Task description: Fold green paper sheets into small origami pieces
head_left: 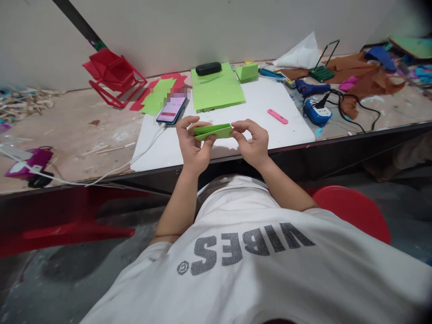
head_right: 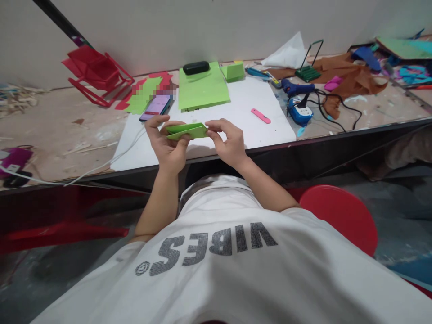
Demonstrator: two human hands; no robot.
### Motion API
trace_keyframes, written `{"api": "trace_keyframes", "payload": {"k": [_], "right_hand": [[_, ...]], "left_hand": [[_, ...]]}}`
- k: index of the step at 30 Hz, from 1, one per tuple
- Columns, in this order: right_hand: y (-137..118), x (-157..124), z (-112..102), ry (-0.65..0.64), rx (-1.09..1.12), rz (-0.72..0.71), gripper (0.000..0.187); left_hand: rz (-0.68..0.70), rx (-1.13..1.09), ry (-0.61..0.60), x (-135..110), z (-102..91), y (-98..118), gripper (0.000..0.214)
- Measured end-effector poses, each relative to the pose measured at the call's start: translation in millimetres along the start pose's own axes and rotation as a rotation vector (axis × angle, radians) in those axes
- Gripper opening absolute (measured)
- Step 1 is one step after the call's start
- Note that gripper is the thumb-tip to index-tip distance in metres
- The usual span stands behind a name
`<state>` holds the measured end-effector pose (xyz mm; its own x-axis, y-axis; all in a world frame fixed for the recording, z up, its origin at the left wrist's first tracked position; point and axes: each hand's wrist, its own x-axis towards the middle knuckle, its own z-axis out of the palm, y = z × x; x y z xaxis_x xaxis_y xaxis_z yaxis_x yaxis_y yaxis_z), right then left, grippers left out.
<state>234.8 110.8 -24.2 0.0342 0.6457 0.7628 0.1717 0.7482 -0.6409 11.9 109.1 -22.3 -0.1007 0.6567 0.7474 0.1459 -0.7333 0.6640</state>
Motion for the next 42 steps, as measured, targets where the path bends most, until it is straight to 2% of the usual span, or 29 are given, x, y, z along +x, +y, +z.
{"api": "trace_keyframes", "payload": {"k": [8, 14, 20, 26, 33, 38, 42], "right_hand": [[-2.6, 7.2, -0.3, -0.063, 0.020, 0.000, 0.043], [-1.3, 10.5, -2.6, -0.086, -0.001, 0.108, 0.040], [-6.2, 14.2, -4.0, -0.157, -0.007, 0.101, 0.049], [-13.1, 13.3, -5.9, -0.123, 0.005, 0.100, 0.062], [-8.4, 15.1, -6.1, -0.150, 0.011, 0.161, 0.067], [-11.1, 14.3, -5.9, -0.130, -0.026, 0.177, 0.062], [-23.1, 15.1, -6.4, -0.092, -0.023, 0.208, 0.047]], "left_hand": [[-0.077, -0.016, -0.002, 0.7, 2.5, 4.3, 0.087], [-0.214, -0.021, 0.153, 6.4, 4.9, 12.3, 0.086], [-0.311, -0.026, 0.233, 9.8, 3.2, 9.6, 0.076], [-0.373, -0.040, 0.190, 8.8, 1.5, 10.5, 0.071], [-0.405, -0.056, 0.150, 9.9, -1.4, 9.2, 0.066], [-0.455, -0.067, 0.099, 11.9, -0.2, 12.2, 0.072], [-0.526, 0.018, 0.042, 11.9, -0.4, 17.0, 0.057]]}}
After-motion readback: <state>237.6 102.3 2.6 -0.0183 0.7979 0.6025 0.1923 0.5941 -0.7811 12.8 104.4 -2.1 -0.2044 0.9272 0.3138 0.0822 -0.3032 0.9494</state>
